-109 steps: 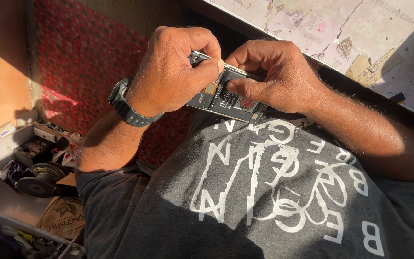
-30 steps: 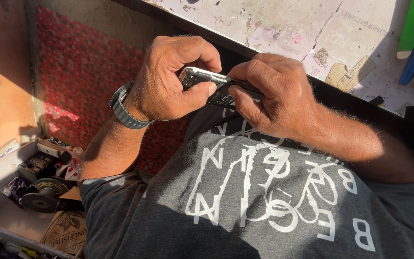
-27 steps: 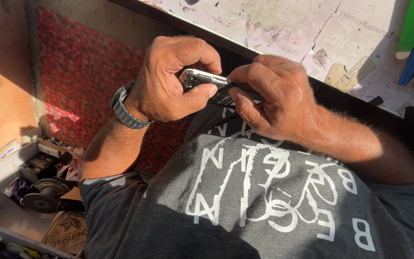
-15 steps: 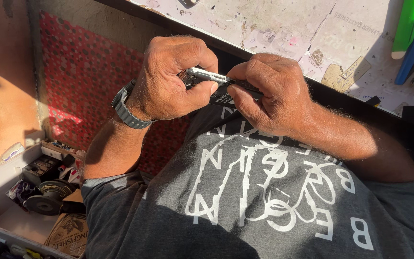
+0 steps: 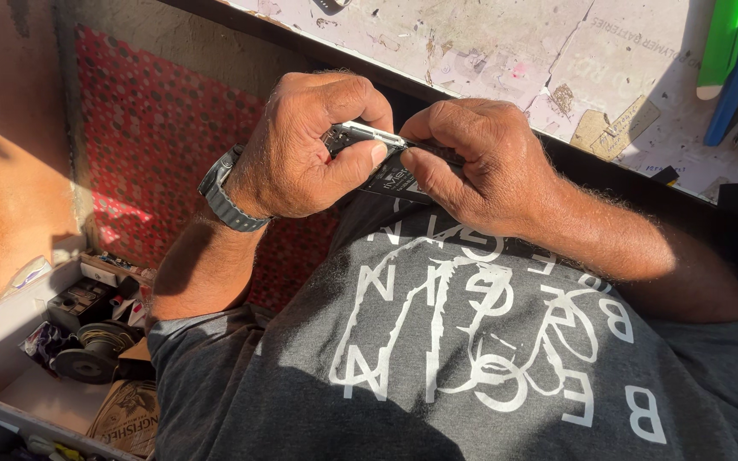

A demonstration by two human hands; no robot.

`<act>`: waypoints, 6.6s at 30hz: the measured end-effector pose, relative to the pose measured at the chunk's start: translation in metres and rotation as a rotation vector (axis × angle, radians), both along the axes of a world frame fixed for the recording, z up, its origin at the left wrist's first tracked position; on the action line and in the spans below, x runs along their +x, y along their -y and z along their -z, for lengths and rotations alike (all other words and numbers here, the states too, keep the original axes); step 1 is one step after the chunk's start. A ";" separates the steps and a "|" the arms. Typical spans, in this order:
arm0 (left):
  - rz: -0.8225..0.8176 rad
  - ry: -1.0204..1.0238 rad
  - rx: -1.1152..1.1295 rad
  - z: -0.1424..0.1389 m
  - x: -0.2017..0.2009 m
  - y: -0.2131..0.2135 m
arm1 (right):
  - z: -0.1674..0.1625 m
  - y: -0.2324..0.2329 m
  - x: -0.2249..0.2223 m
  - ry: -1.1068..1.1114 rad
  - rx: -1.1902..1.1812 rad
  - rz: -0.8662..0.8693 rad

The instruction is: The person repairs a disassembled mobile phone at a cluttered workbench. They use a green pry tool to work on the internal components of the phone, hold and reposition the phone body, and manipulate small internal parts with the tool and fingers while the detached screen lies beside the work area.

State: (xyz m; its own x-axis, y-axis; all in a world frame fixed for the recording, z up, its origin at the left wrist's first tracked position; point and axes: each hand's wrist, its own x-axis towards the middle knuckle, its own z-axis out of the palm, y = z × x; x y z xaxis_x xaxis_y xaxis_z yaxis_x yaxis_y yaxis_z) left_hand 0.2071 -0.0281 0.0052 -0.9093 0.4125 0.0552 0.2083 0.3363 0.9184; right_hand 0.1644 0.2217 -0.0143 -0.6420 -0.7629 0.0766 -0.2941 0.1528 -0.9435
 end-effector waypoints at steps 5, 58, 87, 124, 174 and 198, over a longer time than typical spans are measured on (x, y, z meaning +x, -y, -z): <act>-0.025 0.024 0.064 0.001 -0.002 0.001 | -0.001 0.003 0.000 -0.035 -0.035 0.008; 0.008 -0.157 -0.038 0.012 0.003 -0.020 | 0.009 -0.004 0.011 -0.122 -0.023 0.021; -0.172 0.163 0.220 -0.016 -0.052 -0.059 | -0.032 -0.071 -0.017 0.281 -0.103 0.191; -0.226 -0.327 -0.476 -0.020 -0.062 -0.116 | -0.031 -0.075 -0.032 0.243 0.069 0.629; -0.754 -0.581 -0.470 -0.008 -0.033 0.035 | -0.037 0.040 -0.123 -0.778 0.166 0.150; -0.546 -0.639 -0.493 -0.003 -0.066 0.023 | -0.080 0.019 -0.100 -0.756 0.146 0.205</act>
State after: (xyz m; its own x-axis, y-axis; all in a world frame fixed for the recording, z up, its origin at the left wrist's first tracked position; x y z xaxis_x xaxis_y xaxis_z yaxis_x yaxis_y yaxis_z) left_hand 0.1414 -0.0509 0.0080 -0.8408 0.0524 0.5389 0.3201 0.8508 0.4168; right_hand 0.0645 0.2031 0.0660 -0.5845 -0.6712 0.4559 -0.7993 0.3797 -0.4658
